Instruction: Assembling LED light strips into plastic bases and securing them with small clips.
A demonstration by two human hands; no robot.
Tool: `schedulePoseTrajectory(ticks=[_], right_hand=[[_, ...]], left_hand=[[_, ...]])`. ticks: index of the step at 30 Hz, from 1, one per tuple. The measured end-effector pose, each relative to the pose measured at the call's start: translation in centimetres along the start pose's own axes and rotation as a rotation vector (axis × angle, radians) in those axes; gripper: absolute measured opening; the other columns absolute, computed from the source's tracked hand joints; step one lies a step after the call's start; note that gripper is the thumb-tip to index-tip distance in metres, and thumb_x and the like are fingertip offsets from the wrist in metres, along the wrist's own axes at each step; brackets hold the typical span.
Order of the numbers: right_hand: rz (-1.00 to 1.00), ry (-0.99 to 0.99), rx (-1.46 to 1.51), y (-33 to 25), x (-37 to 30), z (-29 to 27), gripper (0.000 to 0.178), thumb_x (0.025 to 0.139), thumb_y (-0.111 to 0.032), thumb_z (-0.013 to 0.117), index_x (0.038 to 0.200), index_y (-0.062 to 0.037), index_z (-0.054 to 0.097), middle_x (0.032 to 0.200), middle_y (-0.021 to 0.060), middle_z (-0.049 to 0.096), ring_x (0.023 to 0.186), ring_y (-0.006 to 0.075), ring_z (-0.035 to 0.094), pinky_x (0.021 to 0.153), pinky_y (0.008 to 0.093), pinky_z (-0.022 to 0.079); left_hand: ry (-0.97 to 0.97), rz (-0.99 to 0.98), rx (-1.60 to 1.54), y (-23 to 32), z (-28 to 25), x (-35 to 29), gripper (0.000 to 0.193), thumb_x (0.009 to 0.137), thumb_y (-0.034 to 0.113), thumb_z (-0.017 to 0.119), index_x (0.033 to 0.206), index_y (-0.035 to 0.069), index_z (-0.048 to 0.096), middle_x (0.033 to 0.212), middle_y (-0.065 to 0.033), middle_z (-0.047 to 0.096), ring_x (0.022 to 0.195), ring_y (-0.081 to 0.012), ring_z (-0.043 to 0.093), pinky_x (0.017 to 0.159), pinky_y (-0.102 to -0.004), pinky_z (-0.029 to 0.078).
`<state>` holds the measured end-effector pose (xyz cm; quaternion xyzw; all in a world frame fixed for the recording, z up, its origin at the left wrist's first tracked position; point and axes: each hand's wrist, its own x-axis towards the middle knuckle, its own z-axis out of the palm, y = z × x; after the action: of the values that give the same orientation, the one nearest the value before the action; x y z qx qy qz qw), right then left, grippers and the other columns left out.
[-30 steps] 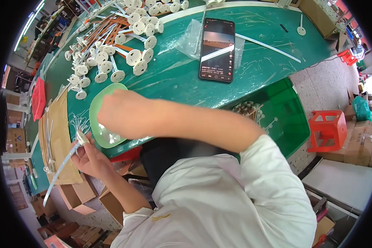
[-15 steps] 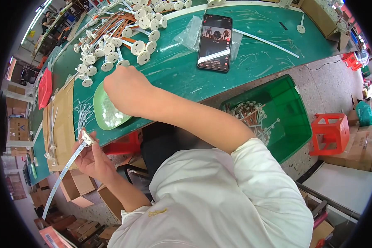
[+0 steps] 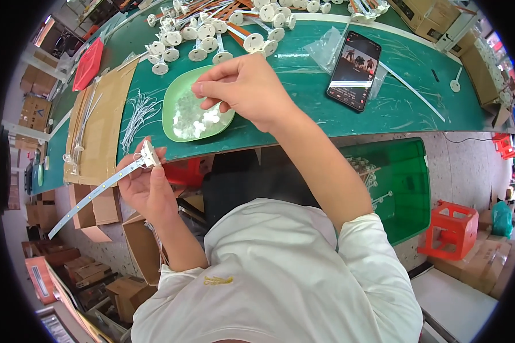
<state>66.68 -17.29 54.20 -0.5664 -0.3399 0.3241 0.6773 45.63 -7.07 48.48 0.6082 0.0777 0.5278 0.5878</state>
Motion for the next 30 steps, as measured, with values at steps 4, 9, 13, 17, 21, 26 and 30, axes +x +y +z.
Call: schedulePoseTrajectory(ticks=[4,9,13,17,21,26,30], right_hand=[[-0.141,0.172,-0.123,0.2,-3.6,2.5,0.011,0.084,-0.012,0.074,0.085,-0.0007,0.076,0.078,0.0044,0.072,0.065,0.0088,0.063,0.057,0.0232,0.049],[-1.030,0.172,-0.581,3.8,-9.8,5.8,0.020,0.064,0.000,0.077,0.084,-0.0004,0.073,0.077,0.0062,0.066,0.055,0.0177,0.057,0.048,0.0287,0.046],[-0.984,0.205,-0.545,4.0,-12.3,5.0,0.028,0.058,0.000,0.076,0.086,-0.0019,0.074,0.083,0.0068,0.067,0.062,0.0194,0.057,0.049,0.0270,0.046],[-0.907,0.131,-0.797,3.8,-14.1,3.9,0.035,0.056,-0.007,0.072,0.091,-0.0047,0.074,0.092,0.0024,0.065,0.078,0.0212,0.058,0.056,0.0280,0.049],[-0.776,0.076,-0.804,3.0,-16.1,2.8,0.039,0.055,-0.004,0.074,0.094,-0.0075,0.075,0.094,0.0019,0.064,0.082,0.0223,0.057,0.059,0.0290,0.051],[-0.594,0.028,-0.488,3.4,-17.2,0.9,0.029,0.066,-0.002,0.077,0.094,-0.0062,0.075,0.097,0.0052,0.067,0.078,0.0228,0.058,0.064,0.0335,0.049],[-0.511,0.103,-0.445,3.6,-18.0,0.5,0.029,0.064,0.001,0.080,0.092,-0.0057,0.076,0.097,0.0080,0.070,0.079,0.0223,0.061,0.066,0.0317,0.051]], left_hand=[[0.007,0.039,-0.135,0.3,0.6,-0.2,0.051,0.076,-0.004,0.075,0.120,-0.001,0.050,0.124,-0.0311,0.057,0.103,-0.0330,0.067,0.093,-0.0423,0.055],[-0.051,0.005,-0.321,0.7,3.1,-1.8,0.052,0.076,0.018,0.084,0.116,0.007,0.051,0.121,-0.0258,0.061,0.086,-0.0248,0.062,0.083,-0.0406,0.048],[-0.097,-0.073,-0.506,1.3,5.7,-3.4,0.053,0.075,0.025,0.086,0.110,0.010,0.049,0.112,-0.0186,0.064,0.093,-0.0265,0.061,0.082,-0.0437,0.049],[-0.115,-0.298,-0.686,2.6,7.4,-5.0,0.052,0.077,0.025,0.085,0.110,0.011,0.047,0.115,-0.0166,0.063,0.093,-0.0265,0.063,0.077,-0.0414,0.053],[-0.089,-0.383,-0.617,3.0,8.5,-5.9,0.055,0.077,0.025,0.085,0.112,0.011,0.045,0.118,-0.0173,0.062,0.092,-0.0287,0.066,0.073,-0.0405,0.058],[-0.262,-0.420,-0.840,2.5,9.8,-6.6,0.056,0.080,0.027,0.083,0.115,0.010,0.043,0.124,-0.0191,0.058,0.101,-0.0295,0.064,0.080,-0.0415,0.056],[-0.251,-0.508,-0.931,2.3,10.4,-7.0,0.054,0.087,0.028,0.075,0.122,0.006,0.039,0.129,-0.0222,0.054,0.108,-0.0321,0.062,0.090,-0.0438,0.055]])
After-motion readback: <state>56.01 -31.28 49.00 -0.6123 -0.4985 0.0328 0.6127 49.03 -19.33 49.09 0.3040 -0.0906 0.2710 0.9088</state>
